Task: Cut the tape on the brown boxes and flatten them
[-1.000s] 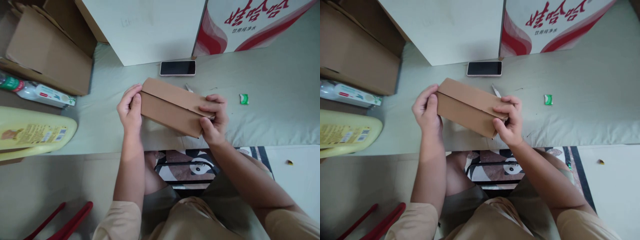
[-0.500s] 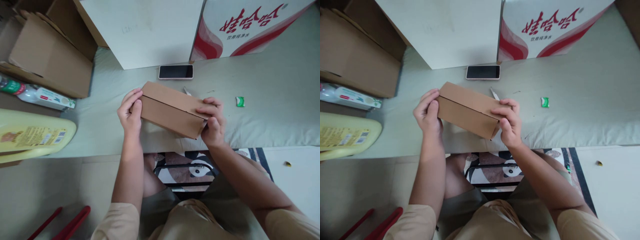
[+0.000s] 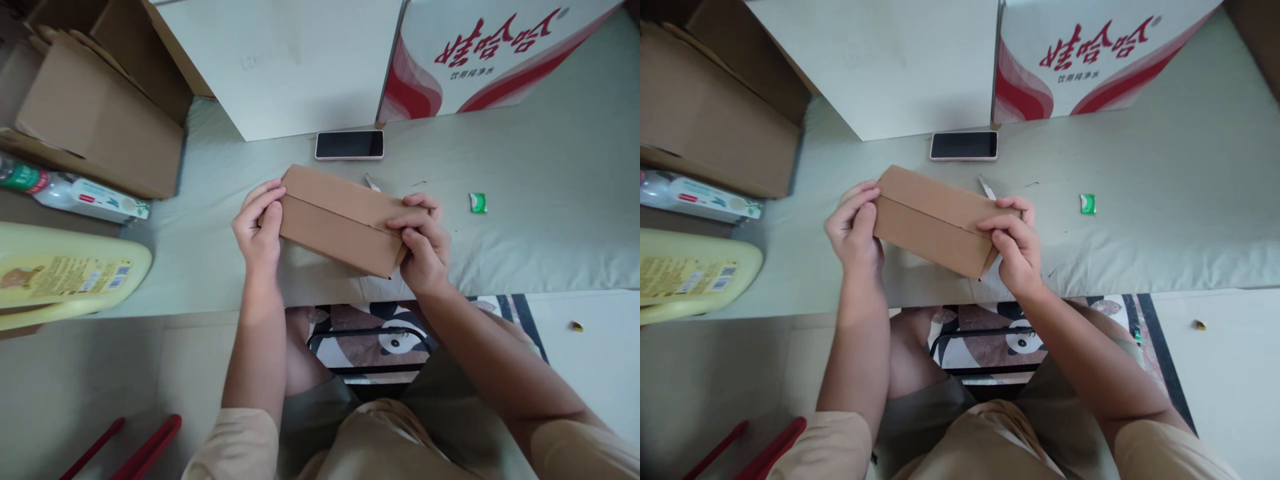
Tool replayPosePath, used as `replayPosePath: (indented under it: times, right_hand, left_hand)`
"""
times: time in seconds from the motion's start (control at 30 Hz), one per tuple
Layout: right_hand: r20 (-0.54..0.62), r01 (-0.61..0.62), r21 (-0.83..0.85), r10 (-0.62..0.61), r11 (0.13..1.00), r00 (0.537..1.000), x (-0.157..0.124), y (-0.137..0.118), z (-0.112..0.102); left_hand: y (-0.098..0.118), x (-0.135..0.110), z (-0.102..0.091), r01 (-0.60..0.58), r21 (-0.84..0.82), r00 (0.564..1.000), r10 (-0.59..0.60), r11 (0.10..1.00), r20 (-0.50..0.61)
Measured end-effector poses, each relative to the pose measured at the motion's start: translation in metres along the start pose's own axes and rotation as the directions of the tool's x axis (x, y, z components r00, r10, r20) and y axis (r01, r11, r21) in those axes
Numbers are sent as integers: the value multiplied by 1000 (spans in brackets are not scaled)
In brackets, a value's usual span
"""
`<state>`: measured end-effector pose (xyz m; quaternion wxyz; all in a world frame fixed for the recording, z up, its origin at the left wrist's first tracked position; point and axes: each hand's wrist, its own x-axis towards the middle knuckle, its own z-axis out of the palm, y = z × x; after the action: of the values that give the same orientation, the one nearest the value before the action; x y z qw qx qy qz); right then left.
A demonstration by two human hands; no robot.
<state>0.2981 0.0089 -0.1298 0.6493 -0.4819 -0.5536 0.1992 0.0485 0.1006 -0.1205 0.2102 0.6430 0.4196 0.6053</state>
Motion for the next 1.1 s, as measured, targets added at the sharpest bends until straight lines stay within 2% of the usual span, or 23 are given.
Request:
replayPosePath:
  times: [0.2,0.43,0.83,0.9,0.97,1.03,1.1]
  right_hand:
    - [19,26,37,-26,999,999,1,2,-1]
    - [28,45,11,-45,999,999,1,5,-1]
    - [32,65,-40,-63,997,997,-1,10,-2]
    - [35,37,-1,-37,999,999,-1,12,-2]
    - [22,-23,108,20,994,1000,-1,16,-1]
    - [5,-108,216,109,971,994,-2,21,0]
    - [18,-204,241,206,949,978,-4,27,0]
  left_hand:
    - [-2,0,0,-14,-46,1000,13,999,-10]
    - [-1,1,-2,-19,-18,1000,19,1000,11]
    - [3,3,-10,29,12,993,-30,1000,114]
    - [1,4,-12,47,18,992,-49,999,113]
    - [-3,5,-15,80,15,992,-81,997,97]
    - [-8,7,-19,141,-10,989,-140,990,52]
    - [-14,8,-24,215,-60,976,-216,975,-21]
